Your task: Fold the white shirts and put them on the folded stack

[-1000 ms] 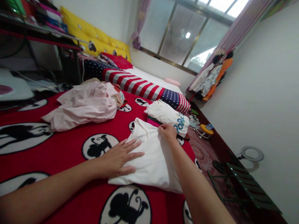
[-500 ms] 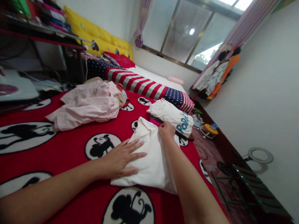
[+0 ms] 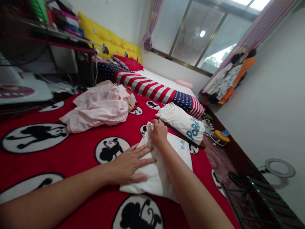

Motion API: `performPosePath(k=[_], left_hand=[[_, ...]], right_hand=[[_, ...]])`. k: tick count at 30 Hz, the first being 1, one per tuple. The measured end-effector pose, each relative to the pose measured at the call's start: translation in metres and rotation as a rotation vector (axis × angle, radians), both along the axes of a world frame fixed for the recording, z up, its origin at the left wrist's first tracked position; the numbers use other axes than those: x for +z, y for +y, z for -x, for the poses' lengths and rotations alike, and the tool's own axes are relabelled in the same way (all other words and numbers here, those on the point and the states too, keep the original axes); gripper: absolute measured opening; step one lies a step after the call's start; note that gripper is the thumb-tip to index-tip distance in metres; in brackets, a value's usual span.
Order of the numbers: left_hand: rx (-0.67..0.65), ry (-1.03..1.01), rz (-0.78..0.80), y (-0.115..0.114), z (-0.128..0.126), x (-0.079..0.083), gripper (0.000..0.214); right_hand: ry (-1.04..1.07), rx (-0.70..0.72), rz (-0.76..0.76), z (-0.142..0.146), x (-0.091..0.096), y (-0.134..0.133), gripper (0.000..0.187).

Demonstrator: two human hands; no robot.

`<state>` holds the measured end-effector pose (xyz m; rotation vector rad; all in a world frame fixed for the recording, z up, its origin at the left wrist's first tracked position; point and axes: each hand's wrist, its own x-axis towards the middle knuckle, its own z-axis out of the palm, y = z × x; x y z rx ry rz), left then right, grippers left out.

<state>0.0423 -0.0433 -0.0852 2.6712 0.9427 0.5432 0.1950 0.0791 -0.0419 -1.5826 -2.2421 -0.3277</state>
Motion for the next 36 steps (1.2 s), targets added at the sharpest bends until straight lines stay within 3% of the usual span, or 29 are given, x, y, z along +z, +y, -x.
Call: performPosePath(k=[6,10,15,21,27,30,33,36], left_hand=[[0.0,-0.02,0.013,0.001,0.0,-0.002,0.064],[-0.01,-0.013,0.012,0.001,0.0,-0.001,0.064],[-0.006,-0.005,0.015,0.0,0.001,0.002,0.063],[-0.008,-0.018,0.008,0.0,0.001,0.0,0.064],[-0.038,-0.093,0.061,0.002,0.003,0.0,0.062],[0.005,-0.401,0.233,0.011,0.008,0.003,0.047],[0.263,-0.995,0.504,0.026,0.015,0.005,0.034],[0.405,-1.445,0.77,0.036,0.017,0.005,0.03]], right_hand=[[-0.086,0.029,-0.129,0.004,0.001,0.014,0.02],[-0.043,0.063,-0.135,0.007,-0.002,0.017,0.023],[0.198,0.008,-0.018,0.005,0.001,0.018,0.035],[0.447,0.048,-0.022,-0.026,0.01,0.008,0.045],[0.25,0.212,0.316,-0.06,0.0,-0.019,0.047],[0.327,0.17,0.282,-0.089,0.012,-0.037,0.045],[0.257,-0.151,0.153,-0.131,0.025,-0.063,0.036],[0.053,-0.477,0.271,-0.17,0.023,-0.09,0.036]])
